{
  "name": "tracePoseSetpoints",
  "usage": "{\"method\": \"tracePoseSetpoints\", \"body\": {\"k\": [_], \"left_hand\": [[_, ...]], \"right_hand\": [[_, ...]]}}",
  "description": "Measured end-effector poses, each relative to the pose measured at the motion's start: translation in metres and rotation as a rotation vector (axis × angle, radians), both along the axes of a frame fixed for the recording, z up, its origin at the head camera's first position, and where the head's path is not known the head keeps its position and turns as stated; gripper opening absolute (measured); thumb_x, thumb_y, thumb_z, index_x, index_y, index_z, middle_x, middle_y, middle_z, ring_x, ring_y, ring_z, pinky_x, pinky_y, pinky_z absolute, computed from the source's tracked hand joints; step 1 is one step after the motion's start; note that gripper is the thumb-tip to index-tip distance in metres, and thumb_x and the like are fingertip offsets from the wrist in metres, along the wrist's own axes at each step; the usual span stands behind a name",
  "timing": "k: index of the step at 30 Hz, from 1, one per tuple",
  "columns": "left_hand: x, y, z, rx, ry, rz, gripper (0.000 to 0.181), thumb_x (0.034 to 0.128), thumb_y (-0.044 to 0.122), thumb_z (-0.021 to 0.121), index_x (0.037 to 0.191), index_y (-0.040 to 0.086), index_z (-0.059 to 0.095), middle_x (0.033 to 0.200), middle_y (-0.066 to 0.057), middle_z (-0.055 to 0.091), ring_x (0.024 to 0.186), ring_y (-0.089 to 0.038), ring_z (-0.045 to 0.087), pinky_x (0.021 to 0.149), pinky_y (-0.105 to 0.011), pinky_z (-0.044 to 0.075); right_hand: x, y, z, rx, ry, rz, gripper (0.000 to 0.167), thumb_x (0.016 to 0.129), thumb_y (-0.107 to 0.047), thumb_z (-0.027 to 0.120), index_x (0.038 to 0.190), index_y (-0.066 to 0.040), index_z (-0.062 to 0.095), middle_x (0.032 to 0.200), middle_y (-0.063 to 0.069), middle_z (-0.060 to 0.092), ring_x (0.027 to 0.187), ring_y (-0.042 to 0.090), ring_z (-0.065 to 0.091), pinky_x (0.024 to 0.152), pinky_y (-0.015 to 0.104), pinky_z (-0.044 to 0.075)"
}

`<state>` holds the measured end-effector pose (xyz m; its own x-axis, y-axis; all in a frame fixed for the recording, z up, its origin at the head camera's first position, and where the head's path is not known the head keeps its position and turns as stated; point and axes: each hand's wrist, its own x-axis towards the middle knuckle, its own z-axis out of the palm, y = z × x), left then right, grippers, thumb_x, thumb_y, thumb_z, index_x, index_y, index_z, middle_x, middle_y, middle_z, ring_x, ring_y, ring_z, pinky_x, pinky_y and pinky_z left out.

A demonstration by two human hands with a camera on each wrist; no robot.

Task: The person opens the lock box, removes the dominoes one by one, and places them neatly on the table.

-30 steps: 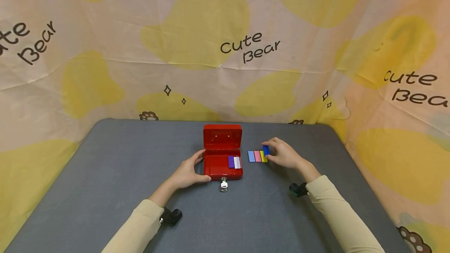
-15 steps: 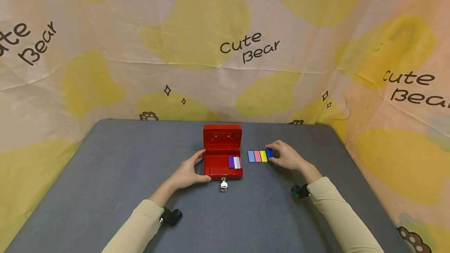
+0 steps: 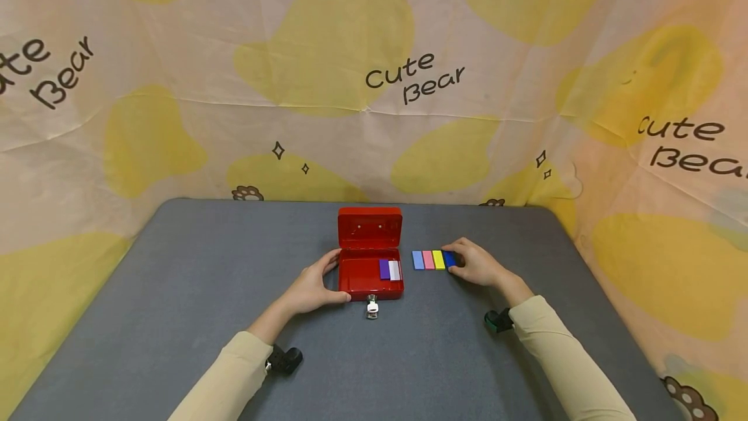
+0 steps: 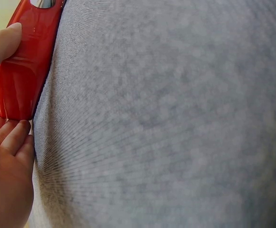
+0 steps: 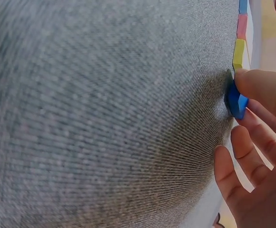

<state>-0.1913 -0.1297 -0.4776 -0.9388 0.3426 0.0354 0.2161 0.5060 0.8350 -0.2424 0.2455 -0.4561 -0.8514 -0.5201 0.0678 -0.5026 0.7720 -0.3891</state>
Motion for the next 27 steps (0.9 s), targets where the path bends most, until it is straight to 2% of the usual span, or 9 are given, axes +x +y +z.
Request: {"method": "tracePoseSetpoints", "body": {"k": [21,27], "left_hand": [[0.0004,0.0011,0.0011,0.007,-0.009,-0.001,0.093,0.0665,0.027,0.082,0.142,0.01,0.031,0.139,-0.015,0.044,0.128,-0.024,0.043,0.106,-0.045,0.031],[-0.0005,0.0006,0.0008,-0.008,0.001,0.007,0.093,0.0662,0.027,0.082,0.142,0.01,0.031,0.138,-0.015,0.045,0.127,-0.024,0.044,0.106,-0.047,0.031]], "right_hand": [[-0.0022,-0.0019,-0.0023,-0.001,-0.027,0.003,0.045,0.081,-0.013,0.069,0.123,-0.002,0.056,0.114,0.015,0.052,0.085,0.017,0.051,0.076,0.035,0.047],[-0.0037,-0.0028,-0.0023,0.01,-0.031,0.002,0.046,0.082,-0.014,0.068,0.124,-0.003,0.056,0.113,0.014,0.052,0.081,0.014,0.049,0.071,0.03,0.045]]}}
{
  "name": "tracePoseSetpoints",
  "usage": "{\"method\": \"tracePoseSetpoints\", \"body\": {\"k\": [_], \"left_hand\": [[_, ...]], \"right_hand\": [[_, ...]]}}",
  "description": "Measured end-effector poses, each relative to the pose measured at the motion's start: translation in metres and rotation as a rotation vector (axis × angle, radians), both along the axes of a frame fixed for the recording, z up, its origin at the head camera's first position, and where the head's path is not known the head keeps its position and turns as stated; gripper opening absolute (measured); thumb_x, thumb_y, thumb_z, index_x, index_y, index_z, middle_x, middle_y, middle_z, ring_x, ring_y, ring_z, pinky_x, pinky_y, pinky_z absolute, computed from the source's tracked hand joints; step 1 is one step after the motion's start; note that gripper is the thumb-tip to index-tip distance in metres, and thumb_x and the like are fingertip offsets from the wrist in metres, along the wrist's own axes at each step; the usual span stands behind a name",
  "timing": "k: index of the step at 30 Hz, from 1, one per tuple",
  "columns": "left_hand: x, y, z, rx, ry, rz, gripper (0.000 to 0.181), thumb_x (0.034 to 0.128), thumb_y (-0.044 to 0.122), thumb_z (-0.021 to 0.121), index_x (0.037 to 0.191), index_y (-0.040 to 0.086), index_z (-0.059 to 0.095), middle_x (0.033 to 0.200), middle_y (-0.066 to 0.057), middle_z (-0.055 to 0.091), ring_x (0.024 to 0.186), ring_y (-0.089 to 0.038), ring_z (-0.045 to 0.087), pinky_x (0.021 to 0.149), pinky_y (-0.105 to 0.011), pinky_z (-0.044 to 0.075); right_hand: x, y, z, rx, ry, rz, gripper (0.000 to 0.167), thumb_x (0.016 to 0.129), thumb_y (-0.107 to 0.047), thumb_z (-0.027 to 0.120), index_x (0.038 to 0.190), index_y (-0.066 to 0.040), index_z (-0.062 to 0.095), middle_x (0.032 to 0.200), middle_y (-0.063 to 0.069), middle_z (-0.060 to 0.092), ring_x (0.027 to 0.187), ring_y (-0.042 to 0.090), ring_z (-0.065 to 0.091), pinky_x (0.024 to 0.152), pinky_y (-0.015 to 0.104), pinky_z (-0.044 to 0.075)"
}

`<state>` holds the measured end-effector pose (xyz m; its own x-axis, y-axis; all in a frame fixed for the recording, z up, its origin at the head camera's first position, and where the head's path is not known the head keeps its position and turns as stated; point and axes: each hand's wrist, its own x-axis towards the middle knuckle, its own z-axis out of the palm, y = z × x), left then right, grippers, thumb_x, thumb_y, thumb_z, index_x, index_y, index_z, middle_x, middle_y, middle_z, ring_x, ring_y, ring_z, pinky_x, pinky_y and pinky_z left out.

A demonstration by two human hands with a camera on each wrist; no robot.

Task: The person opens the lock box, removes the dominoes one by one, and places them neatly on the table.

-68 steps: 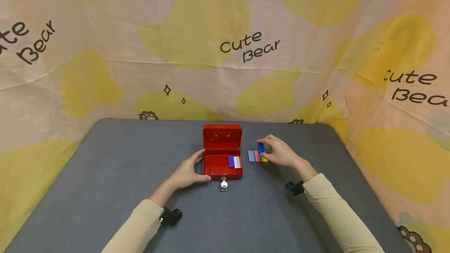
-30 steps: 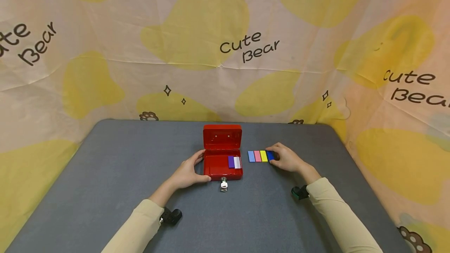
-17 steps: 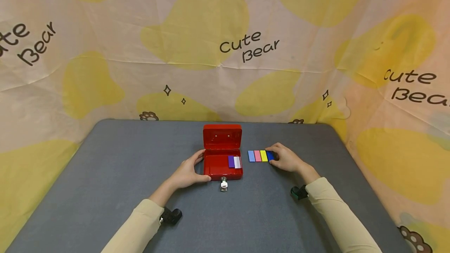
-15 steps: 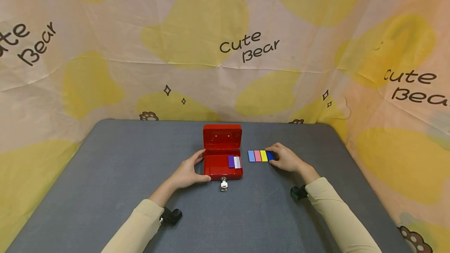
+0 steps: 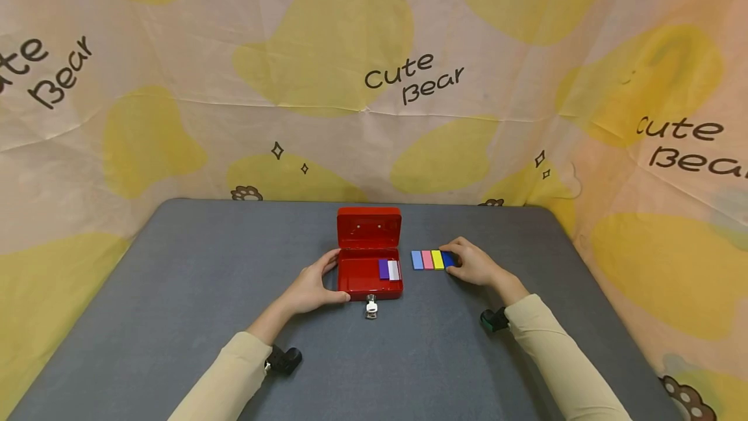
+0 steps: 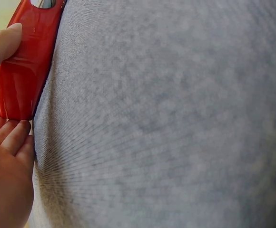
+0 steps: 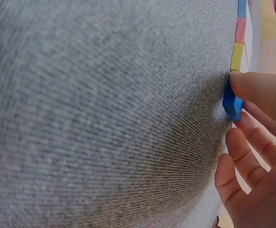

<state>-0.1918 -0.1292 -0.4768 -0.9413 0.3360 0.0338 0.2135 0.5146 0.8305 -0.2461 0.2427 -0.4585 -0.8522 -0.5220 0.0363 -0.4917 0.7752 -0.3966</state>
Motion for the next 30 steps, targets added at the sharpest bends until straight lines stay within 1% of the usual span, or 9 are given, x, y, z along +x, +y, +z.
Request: {"method": "tracePoseSetpoints", "body": {"k": [3,7,10,13,17,23,27,30], "left_hand": [[0.0,0.0,0.001,-0.008,-0.012,0.007,0.093,0.0664,0.027,0.082,0.142,0.01,0.031,0.138,-0.015,0.045,0.128,-0.024,0.044,0.105,-0.047,0.031],[0.0,-0.001,0.0,-0.014,-0.022,0.01,0.093,0.0666,0.027,0.082,0.143,0.012,0.031,0.139,-0.014,0.045,0.128,-0.023,0.044,0.105,-0.047,0.032],[0.0,-0.001,-0.001,-0.019,-0.014,0.008,0.093,0.0668,0.028,0.082,0.143,0.012,0.031,0.139,-0.014,0.045,0.128,-0.023,0.044,0.105,-0.046,0.032],[0.0,-0.001,-0.001,-0.015,-0.011,0.005,0.093,0.0667,0.029,0.082,0.142,0.012,0.031,0.139,-0.015,0.045,0.128,-0.024,0.044,0.105,-0.047,0.032],[0.0,-0.001,0.0,-0.014,-0.021,0.006,0.093,0.0667,0.029,0.082,0.142,0.012,0.031,0.139,-0.014,0.044,0.128,-0.024,0.043,0.105,-0.047,0.032],[0.001,-0.001,0.002,-0.019,-0.027,0.009,0.094,0.0667,0.031,0.082,0.143,0.012,0.03,0.14,-0.014,0.043,0.128,-0.024,0.043,0.105,-0.047,0.031],[0.002,0.0,0.003,-0.02,-0.021,0.006,0.094,0.0664,0.032,0.082,0.143,0.011,0.03,0.14,-0.015,0.044,0.128,-0.024,0.043,0.105,-0.047,0.032],[0.002,0.0,0.003,-0.017,-0.018,0.004,0.095,0.0662,0.031,0.082,0.143,0.011,0.03,0.139,-0.015,0.044,0.128,-0.024,0.044,0.105,-0.046,0.032]], "right_hand": [[0.0,-0.001,0.0,0.004,-0.002,0.003,0.047,0.082,-0.016,0.068,0.125,-0.004,0.055,0.113,0.014,0.052,0.078,0.014,0.049,0.069,0.029,0.045],[-0.001,-0.002,0.002,-0.015,0.007,0.006,0.046,0.083,-0.017,0.067,0.125,-0.004,0.055,0.113,0.015,0.052,0.082,0.016,0.049,0.073,0.033,0.047],[0.0,-0.003,0.004,-0.039,0.019,0.008,0.043,0.084,-0.016,0.066,0.124,-0.003,0.056,0.113,0.015,0.053,0.085,0.018,0.049,0.076,0.035,0.047],[0.001,-0.004,0.006,-0.062,0.043,0.008,0.04,0.085,-0.014,0.064,0.123,-0.003,0.057,0.111,0.013,0.054,0.083,0.017,0.05,0.073,0.034,0.047],[0.002,-0.01,0.009,-0.106,0.072,-0.013,0.035,0.087,-0.013,0.062,0.12,-0.003,0.059,0.108,0.011,0.057,0.08,0.015,0.052,0.069,0.031,0.047],[0.004,-0.024,0.015,-0.141,0.115,-0.02,0.029,0.088,-0.012,0.06,0.115,-0.003,0.062,0.104,0.01,0.062,0.083,0.018,0.058,0.072,0.033,0.05],[0.008,-0.035,0.019,-0.163,0.103,-0.009,0.027,0.087,-0.011,0.06,0.112,-0.001,0.063,0.102,0.011,0.064,0.085,0.022,0.06,0.074,0.036,0.051],[0.01,-0.043,0.022,-0.156,0.08,-0.01,0.026,0.087,-0.013,0.06,0.111,-0.002,0.064,0.101,0.008,0.064,0.086,0.021,0.059,0.076,0.036,0.052]]}}
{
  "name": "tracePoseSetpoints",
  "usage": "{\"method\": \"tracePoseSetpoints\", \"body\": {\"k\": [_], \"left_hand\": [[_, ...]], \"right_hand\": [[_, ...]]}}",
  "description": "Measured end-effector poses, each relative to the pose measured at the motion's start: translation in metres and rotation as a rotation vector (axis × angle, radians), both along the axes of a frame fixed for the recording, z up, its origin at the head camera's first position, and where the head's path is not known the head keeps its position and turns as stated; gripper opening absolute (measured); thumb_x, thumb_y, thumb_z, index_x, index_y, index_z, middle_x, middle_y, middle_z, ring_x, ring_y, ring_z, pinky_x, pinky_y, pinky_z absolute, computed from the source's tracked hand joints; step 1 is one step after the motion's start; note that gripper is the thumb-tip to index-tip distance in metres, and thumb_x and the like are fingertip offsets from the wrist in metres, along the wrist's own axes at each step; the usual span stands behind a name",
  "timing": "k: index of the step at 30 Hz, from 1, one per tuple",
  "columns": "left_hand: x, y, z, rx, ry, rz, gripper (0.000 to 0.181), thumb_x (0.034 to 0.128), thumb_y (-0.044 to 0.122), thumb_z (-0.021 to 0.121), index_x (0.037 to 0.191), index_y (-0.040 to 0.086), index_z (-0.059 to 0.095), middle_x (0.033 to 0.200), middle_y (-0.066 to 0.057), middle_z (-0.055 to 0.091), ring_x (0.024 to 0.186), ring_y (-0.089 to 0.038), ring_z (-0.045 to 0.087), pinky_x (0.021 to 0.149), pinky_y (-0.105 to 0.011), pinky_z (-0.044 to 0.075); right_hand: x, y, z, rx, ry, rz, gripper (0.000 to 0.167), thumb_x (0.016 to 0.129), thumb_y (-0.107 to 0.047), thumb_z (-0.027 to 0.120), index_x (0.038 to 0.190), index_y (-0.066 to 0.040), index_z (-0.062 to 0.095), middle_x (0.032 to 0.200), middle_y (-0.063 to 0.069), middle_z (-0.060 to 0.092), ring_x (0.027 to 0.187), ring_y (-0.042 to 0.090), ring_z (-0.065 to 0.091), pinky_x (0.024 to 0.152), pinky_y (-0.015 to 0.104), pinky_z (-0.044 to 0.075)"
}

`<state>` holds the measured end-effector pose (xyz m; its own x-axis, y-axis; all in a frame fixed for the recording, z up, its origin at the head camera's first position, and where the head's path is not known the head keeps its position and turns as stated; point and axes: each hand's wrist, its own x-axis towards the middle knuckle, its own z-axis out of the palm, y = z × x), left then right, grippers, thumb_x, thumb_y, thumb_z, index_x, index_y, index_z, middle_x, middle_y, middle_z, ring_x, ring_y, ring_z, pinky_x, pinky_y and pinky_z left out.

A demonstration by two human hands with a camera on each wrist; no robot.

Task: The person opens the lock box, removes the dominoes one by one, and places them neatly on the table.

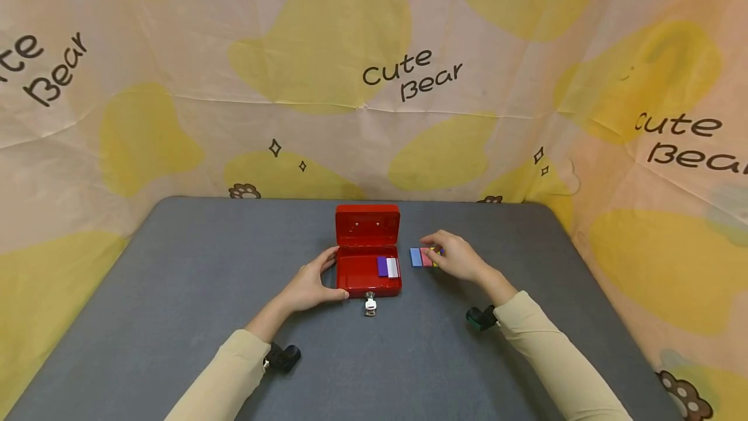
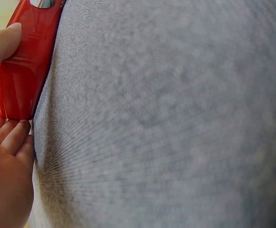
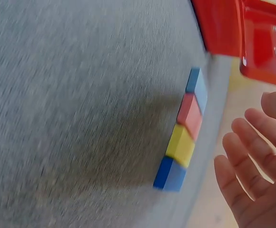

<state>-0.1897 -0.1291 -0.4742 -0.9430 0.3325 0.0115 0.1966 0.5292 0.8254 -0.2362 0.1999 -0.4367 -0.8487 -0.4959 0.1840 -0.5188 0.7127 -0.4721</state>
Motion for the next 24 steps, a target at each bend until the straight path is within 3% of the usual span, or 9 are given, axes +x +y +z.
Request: {"method": "tracePoseSetpoints", "body": {"k": [10,19,24], "left_hand": [[0.0,0.0,0.0,-0.005,0.0,-0.004,0.095,0.0667,0.032,0.082,0.143,0.011,0.029,0.14,-0.015,0.043,0.128,-0.024,0.043,0.105,-0.047,0.032],[0.001,0.0,0.001,0.002,-0.007,-0.004,0.095,0.0666,0.031,0.082,0.143,0.011,0.029,0.14,-0.014,0.043,0.129,-0.024,0.043,0.105,-0.047,0.032],[0.0,0.0,0.0,0.007,-0.002,-0.008,0.094,0.0667,0.03,0.082,0.143,0.011,0.03,0.14,-0.015,0.043,0.128,-0.025,0.043,0.105,-0.047,0.032]], "right_hand": [[0.003,-0.027,0.011,0.045,-0.062,0.016,0.024,0.09,-0.016,0.056,0.11,-0.005,0.065,0.099,0.003,0.065,0.081,0.013,0.058,0.074,0.028,0.052],[0.006,-0.039,0.023,0.038,-0.108,0.081,0.026,0.092,-0.017,0.055,0.112,-0.003,0.064,0.103,0.005,0.066,0.083,0.014,0.058,0.078,0.033,0.052],[0.008,-0.045,0.029,0.032,-0.166,0.081,0.027,0.093,-0.019,0.053,0.114,-0.005,0.064,0.106,0.005,0.066,0.078,0.012,0.056,0.075,0.029,0.051]]}}
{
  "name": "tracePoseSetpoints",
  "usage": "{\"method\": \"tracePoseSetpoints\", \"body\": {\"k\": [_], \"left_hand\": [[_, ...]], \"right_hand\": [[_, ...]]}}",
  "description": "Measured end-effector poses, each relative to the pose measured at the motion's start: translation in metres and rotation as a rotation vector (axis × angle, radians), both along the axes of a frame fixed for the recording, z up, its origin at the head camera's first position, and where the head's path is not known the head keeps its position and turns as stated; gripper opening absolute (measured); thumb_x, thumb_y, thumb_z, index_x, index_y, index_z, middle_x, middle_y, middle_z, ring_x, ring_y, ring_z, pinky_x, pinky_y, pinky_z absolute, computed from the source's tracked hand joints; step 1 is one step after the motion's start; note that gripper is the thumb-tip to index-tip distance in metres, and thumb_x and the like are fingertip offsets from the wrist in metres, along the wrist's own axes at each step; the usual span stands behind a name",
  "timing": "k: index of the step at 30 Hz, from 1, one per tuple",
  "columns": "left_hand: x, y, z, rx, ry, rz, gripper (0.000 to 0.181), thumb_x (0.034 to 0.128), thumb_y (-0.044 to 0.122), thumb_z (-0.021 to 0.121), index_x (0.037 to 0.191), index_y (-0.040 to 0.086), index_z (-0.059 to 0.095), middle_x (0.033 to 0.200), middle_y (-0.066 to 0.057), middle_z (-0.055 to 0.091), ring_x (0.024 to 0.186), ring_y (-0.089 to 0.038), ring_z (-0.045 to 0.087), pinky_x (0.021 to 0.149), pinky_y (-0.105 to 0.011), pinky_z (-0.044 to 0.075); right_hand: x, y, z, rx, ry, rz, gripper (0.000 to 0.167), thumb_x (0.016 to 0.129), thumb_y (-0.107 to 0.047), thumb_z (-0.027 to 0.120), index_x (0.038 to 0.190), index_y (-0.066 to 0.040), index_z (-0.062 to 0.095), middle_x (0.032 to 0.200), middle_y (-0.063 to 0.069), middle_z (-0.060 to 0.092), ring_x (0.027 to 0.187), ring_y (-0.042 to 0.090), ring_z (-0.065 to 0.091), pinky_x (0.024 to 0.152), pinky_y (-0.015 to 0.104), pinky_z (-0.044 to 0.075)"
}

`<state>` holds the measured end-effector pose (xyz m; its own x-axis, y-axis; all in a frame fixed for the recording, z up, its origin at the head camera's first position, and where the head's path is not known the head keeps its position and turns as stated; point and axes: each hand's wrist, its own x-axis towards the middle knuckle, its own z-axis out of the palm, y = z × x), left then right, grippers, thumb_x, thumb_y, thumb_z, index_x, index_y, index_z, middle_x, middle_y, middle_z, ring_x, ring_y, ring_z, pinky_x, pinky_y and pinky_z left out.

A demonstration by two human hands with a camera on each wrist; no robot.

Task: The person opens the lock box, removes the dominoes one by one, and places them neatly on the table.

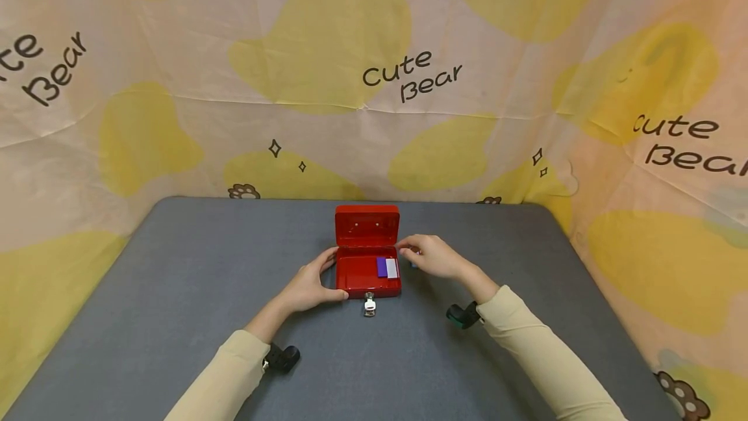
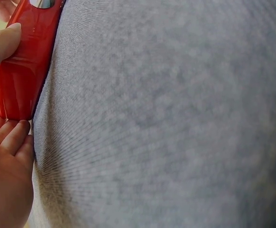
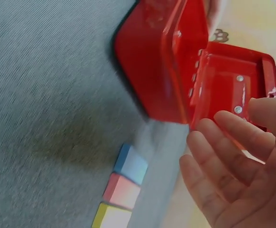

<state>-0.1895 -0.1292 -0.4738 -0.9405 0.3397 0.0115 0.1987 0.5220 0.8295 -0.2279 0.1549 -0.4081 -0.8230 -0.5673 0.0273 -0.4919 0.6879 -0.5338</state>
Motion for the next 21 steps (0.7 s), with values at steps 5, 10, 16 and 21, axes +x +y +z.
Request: {"method": "tracePoseSetpoints", "body": {"k": [5,10,16,21], "left_hand": [[-0.001,0.0,-0.001,0.006,0.007,-0.004,0.095,0.0664,0.031,0.082,0.143,0.011,0.03,0.14,-0.015,0.043,0.128,-0.025,0.043,0.105,-0.046,0.033],[-0.002,0.0,-0.002,-0.006,0.004,0.002,0.095,0.0659,0.032,0.082,0.143,0.013,0.03,0.14,-0.013,0.044,0.128,-0.023,0.043,0.105,-0.046,0.032],[-0.004,-0.001,-0.004,-0.009,0.007,0.004,0.096,0.0651,0.031,0.083,0.143,0.013,0.03,0.139,-0.013,0.044,0.128,-0.023,0.043,0.105,-0.046,0.033],[-0.004,-0.001,-0.004,0.001,0.009,-0.002,0.095,0.0654,0.031,0.083,0.143,0.011,0.03,0.139,-0.014,0.044,0.128,-0.024,0.044,0.105,-0.046,0.033]], "right_hand": [[0.003,-0.006,0.006,-0.022,-0.044,0.01,0.028,0.094,-0.02,0.051,0.115,-0.006,0.063,0.109,0.006,0.066,0.085,0.013,0.06,0.076,0.029,0.051],[0.006,-0.016,0.009,-0.013,-0.104,0.009,0.03,0.095,-0.02,0.048,0.115,-0.005,0.063,0.11,0.006,0.066,0.093,0.015,0.06,0.083,0.032,0.05],[0.011,-0.029,0.013,0.021,-0.189,-0.036,0.031,0.095,-0.02,0.047,0.115,-0.003,0.064,0.106,0.008,0.066,0.075,0.013,0.053,0.063,0.024,0.043],[0.013,-0.038,0.013,0.054,-0.237,-0.088,0.032,0.095,-0.021,0.048,0.116,-0.003,0.063,0.099,0.007,0.066,0.069,0.012,0.047,0.056,0.022,0.034]]}}
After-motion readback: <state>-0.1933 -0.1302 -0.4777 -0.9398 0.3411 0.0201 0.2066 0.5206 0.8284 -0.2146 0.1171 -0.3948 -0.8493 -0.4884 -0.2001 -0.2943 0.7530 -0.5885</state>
